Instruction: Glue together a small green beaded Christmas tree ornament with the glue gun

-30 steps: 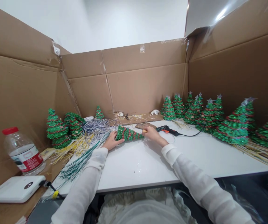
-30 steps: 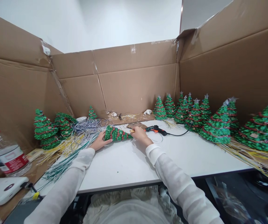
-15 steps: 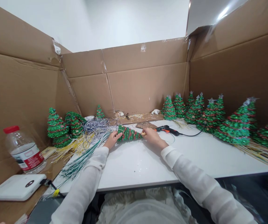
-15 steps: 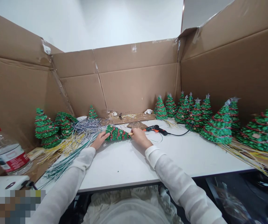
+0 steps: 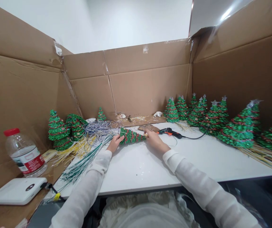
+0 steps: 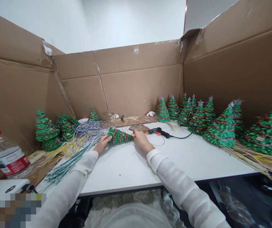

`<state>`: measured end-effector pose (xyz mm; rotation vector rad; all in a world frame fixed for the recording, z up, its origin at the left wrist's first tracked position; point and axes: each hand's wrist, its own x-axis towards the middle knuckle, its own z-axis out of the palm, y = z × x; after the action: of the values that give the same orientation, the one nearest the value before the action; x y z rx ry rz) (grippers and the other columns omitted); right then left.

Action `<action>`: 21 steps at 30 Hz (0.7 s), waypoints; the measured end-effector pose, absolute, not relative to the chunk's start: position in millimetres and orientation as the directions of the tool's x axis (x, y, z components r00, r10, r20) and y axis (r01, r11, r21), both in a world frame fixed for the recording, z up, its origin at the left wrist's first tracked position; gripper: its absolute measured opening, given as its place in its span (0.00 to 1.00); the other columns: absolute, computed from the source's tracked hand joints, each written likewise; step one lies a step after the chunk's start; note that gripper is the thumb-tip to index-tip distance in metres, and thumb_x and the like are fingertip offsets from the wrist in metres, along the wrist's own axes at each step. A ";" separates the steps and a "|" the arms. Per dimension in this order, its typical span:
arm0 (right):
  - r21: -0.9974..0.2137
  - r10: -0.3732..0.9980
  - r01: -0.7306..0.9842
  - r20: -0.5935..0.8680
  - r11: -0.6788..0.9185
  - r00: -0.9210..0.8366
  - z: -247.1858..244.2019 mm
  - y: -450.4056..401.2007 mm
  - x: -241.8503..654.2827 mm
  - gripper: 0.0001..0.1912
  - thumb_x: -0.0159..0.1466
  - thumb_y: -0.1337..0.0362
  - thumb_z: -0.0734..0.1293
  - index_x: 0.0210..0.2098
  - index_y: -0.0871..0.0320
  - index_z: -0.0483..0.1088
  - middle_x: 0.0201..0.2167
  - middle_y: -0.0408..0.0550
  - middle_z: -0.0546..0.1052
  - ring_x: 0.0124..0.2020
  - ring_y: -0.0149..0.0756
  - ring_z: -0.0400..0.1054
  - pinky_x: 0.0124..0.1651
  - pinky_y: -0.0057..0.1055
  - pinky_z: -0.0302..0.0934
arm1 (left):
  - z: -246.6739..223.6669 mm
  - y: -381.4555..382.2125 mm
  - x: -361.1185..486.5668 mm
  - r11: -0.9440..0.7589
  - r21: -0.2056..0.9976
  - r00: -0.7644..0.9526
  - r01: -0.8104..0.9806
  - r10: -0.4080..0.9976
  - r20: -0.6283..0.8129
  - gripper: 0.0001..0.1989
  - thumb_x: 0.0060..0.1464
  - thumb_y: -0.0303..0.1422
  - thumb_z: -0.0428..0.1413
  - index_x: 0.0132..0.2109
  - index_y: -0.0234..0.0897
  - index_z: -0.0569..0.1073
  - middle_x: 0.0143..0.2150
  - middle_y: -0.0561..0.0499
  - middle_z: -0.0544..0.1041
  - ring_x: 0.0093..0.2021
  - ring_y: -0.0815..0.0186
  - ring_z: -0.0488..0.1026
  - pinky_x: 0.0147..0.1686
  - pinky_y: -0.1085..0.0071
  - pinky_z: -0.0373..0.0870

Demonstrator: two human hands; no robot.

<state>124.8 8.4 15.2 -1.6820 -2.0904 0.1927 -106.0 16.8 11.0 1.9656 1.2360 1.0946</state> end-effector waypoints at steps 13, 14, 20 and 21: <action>-0.336 0.976 0.927 0.192 0.168 -0.107 13.6 11.3 127.1 0.14 0.60 0.73 0.55 0.42 0.61 0.66 0.39 0.57 0.73 0.39 0.42 0.68 0.36 0.30 0.54 | -1.1 33.5 -111.6 -0.504 0.621 0.201 0.600 0.846 0.493 0.19 0.52 0.42 0.47 0.40 0.34 0.74 0.51 0.45 0.70 0.54 0.60 0.62 0.57 0.63 0.54; -0.340 0.974 0.924 0.194 0.178 -0.116 13.0 12.0 127.6 0.13 0.61 0.71 0.55 0.42 0.60 0.67 0.39 0.57 0.74 0.39 0.42 0.68 0.36 0.30 0.54 | -1.6 34.0 -111.7 -0.500 0.611 0.194 0.614 0.846 0.497 0.18 0.53 0.42 0.47 0.40 0.35 0.74 0.50 0.45 0.70 0.53 0.60 0.62 0.57 0.63 0.54; -0.404 0.971 0.886 0.165 0.228 -0.174 14.0 14.0 133.4 0.11 0.63 0.61 0.57 0.38 0.59 0.67 0.34 0.52 0.74 0.35 0.38 0.68 0.31 0.27 0.52 | 1.0 30.3 -109.5 -0.505 0.607 0.191 0.614 0.841 0.506 0.20 0.53 0.44 0.46 0.40 0.34 0.74 0.49 0.45 0.71 0.51 0.60 0.65 0.54 0.65 0.58; -0.413 0.969 0.880 0.168 0.234 -0.179 14.5 14.1 134.1 0.10 0.62 0.62 0.57 0.37 0.58 0.67 0.34 0.52 0.74 0.34 0.38 0.68 0.31 0.27 0.52 | 1.8 29.2 -109.1 -0.499 0.614 0.189 0.611 0.846 0.499 0.20 0.53 0.44 0.46 0.40 0.34 0.74 0.49 0.45 0.71 0.50 0.61 0.66 0.54 0.66 0.58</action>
<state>134.1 14.1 14.5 -1.7016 -2.1234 0.3118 -109.1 29.2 1.8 2.1899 1.3875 1.2083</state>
